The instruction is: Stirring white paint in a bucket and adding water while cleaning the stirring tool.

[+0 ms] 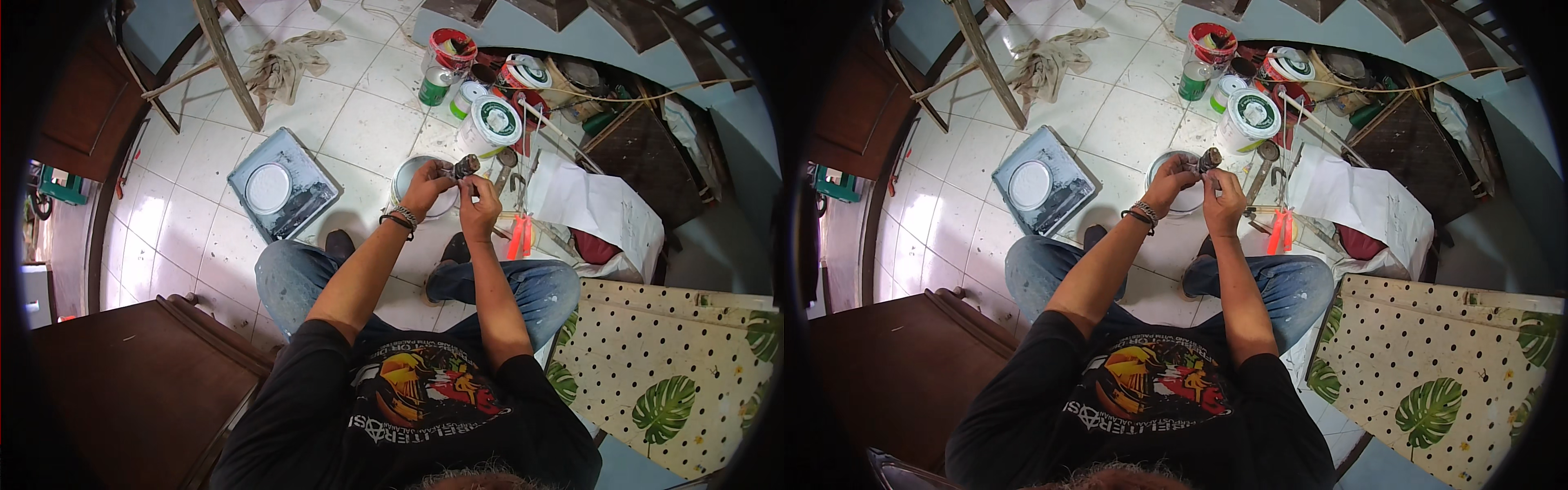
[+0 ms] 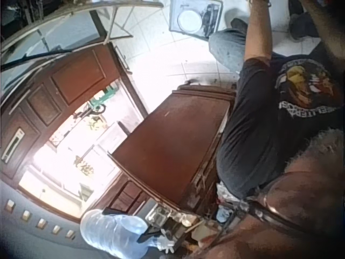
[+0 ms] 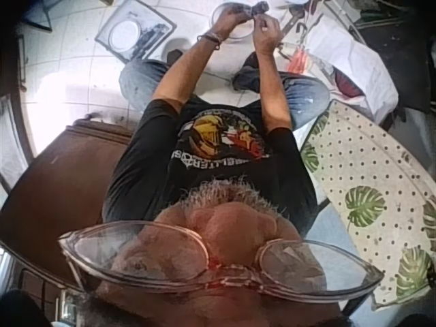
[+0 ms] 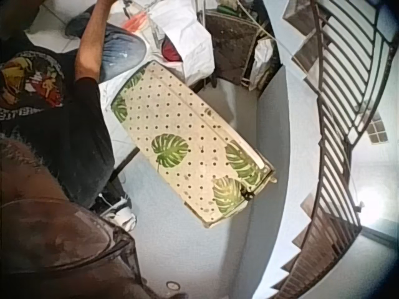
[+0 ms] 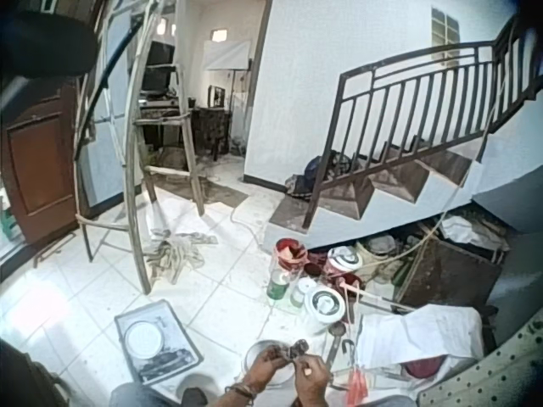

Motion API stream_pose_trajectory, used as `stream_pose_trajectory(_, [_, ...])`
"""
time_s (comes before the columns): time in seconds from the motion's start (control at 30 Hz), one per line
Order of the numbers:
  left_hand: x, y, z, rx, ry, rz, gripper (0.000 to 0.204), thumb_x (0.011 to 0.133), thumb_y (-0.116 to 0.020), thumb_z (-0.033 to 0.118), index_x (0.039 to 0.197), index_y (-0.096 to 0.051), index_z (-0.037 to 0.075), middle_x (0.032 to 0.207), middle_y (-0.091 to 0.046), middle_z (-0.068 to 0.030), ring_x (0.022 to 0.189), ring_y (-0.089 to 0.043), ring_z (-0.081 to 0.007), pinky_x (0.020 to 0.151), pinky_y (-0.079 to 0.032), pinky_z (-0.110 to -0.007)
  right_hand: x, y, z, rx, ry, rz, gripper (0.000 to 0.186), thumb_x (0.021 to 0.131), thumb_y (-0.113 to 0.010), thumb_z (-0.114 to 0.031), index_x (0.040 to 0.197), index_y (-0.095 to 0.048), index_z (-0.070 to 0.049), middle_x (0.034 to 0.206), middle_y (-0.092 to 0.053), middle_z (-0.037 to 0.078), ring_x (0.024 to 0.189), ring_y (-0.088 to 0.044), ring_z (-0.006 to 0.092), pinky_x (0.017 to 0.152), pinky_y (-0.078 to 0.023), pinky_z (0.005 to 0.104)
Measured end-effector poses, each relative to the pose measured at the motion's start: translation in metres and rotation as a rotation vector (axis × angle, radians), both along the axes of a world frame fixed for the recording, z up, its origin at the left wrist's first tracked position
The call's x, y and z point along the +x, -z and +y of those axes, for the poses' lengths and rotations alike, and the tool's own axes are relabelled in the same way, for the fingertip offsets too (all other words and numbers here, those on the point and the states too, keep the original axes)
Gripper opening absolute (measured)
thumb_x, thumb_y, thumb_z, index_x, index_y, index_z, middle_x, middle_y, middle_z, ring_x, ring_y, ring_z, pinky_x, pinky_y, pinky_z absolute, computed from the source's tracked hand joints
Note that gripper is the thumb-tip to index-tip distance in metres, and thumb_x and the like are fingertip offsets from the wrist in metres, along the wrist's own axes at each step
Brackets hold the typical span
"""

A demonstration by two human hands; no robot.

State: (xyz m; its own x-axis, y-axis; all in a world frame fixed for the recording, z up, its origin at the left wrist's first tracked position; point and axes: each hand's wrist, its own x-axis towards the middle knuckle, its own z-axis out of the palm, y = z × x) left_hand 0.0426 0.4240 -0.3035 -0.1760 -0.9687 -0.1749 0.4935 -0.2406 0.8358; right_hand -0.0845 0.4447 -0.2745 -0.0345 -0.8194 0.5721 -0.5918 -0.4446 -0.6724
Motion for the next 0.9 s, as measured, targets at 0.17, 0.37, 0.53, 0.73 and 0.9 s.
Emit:
stream_pose_trajectory(0.17, [0.002,0.004,0.001,0.069,-0.008,0.064,0.028,0.078,-0.054,0.003,0.106,-0.049,0.003,0.092,-0.059,-0.0051,0.086,-0.057,-0.0135,0.083,-0.045,-0.027,0.002,0.0,-0.001,-0.065,-0.024,-0.01,0.014,0.074,-0.065,0.004,0.087,-0.061,-0.002,0.081,-0.061,0.01,0.071,-0.061,0.0235,0.064,-0.049,0.0298])
stream_pose_trajectory(0.37, [0.0,0.007,0.002,0.057,-0.02,0.065,0.028,0.079,-0.053,0.002,0.106,-0.048,0.002,0.093,-0.059,-0.0065,0.087,-0.059,-0.0155,0.083,-0.048,-0.029,-0.001,0.002,0.004,-0.076,-0.065,0.044,0.017,0.074,-0.065,0.004,0.089,-0.063,-0.003,0.086,-0.059,0.011,0.077,-0.06,0.0242,0.069,-0.048,0.0301])
stream_pose_trajectory(0.53, [-0.003,0.005,0.005,0.085,-0.058,0.062,0.026,0.079,-0.052,0.0,0.104,-0.048,0.002,0.095,-0.058,-0.0076,0.086,-0.059,-0.0162,0.082,-0.05,-0.03,0.004,-0.003,0.008,-0.046,-0.027,0.026,0.018,0.073,-0.066,0.003,0.09,-0.064,-0.004,0.094,-0.057,0.013,0.084,-0.059,0.0252,0.075,-0.047,0.0316])
stream_pose_trajectory(0.73, [-0.007,0.009,0.007,0.102,-0.1,0.1,0.022,0.078,-0.053,-0.003,0.099,-0.05,0.001,0.094,-0.058,-0.0074,0.084,-0.06,-0.0163,0.081,-0.05,-0.029,0.001,0.011,0.003,-0.017,0.002,-0.007,0.016,0.074,-0.065,0.002,0.089,-0.064,-0.003,0.101,-0.059,0.016,0.091,-0.06,0.0306,0.08,-0.047,0.0349])
stream_pose_trajectory(0.9, [-0.011,0.008,0.009,0.132,-0.213,0.122,0.02,0.075,-0.057,-0.005,0.094,-0.053,-0.002,0.087,-0.058,-0.008,0.077,-0.06,-0.0154,0.072,-0.051,-0.026,-0.002,0.01,0.0,0.066,-0.068,-0.07,0.011,0.076,-0.063,0.0,0.087,-0.063,-0.001,0.095,-0.062,0.014,0.09,-0.061,0.027,0.079,-0.048,0.0334])
